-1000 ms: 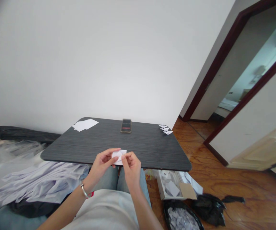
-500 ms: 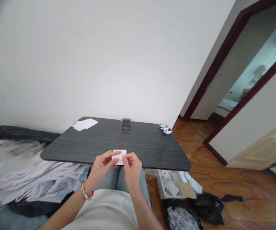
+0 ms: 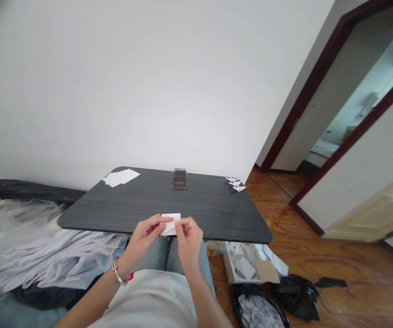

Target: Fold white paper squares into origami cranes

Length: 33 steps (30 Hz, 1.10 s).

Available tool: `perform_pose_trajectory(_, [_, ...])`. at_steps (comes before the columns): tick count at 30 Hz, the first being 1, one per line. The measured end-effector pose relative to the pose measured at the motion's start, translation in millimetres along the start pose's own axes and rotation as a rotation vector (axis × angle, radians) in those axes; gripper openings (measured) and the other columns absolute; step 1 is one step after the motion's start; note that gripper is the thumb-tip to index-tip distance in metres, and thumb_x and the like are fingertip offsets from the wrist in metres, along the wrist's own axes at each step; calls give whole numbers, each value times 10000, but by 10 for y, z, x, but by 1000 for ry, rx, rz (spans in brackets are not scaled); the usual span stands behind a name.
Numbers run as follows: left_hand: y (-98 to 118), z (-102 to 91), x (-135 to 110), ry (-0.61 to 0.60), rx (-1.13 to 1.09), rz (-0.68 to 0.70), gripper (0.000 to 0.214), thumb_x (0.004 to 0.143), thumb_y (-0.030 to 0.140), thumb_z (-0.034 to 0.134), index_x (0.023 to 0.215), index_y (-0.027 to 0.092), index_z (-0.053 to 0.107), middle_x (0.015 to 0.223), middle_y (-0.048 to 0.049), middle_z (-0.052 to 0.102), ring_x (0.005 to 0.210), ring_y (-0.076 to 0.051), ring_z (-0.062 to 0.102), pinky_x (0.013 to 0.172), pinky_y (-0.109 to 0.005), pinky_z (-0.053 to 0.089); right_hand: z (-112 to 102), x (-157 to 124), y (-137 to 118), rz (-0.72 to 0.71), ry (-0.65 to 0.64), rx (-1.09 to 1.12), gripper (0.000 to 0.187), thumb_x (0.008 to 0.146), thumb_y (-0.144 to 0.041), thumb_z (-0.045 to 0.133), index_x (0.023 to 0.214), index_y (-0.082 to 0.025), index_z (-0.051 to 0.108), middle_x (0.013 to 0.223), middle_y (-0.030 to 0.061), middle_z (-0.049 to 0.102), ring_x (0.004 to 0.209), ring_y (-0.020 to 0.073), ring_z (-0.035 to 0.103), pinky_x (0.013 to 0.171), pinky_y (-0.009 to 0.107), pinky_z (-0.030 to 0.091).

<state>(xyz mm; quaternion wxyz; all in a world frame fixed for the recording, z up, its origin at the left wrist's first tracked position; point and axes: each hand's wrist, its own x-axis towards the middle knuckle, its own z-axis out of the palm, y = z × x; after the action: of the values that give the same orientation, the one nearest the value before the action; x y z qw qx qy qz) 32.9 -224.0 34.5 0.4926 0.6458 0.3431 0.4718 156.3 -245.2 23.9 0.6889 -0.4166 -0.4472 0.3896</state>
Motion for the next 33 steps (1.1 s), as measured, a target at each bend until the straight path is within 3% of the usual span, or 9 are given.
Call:
perform_pose_trajectory(8, [7,5,9,-8,13,-11,273,666,258,649,916,149,671,681,2,507,579,-90,452,549,-195,419,-28,9,41,-21,18,-47,154,746,-265,579,650,-152,536,565,-16,573,523,114,533,513,219,419])
perform_pose_trajectory(19, [-83,-4,18,-10,-102,-123,266,672,232,640,910,115,654,613,4,571,542,-90,519,561,-206,441,-27,8,59,-19,22,-68,159,743,-271,574,652,-150,527,557,-13,554,523,121,524,509,228,413])
perform_pose_trajectory(29, [-46,46,52,21,-148,-61,286,681,239,646,946,134,617,871,-65,651,736,-154,589,669,-258,479,-19,-5,66,-93,3,-160,126,759,-233,547,660,-158,527,596,-10,532,562,123,510,537,231,418])
perform_pose_trajectory(33, [-32,49,45,20,-127,-48,276,692,244,638,943,132,614,877,-71,653,707,-149,586,629,-248,476,-12,-13,46,-80,-7,-161,134,763,-234,543,654,-158,524,587,-14,530,544,118,516,521,224,420])
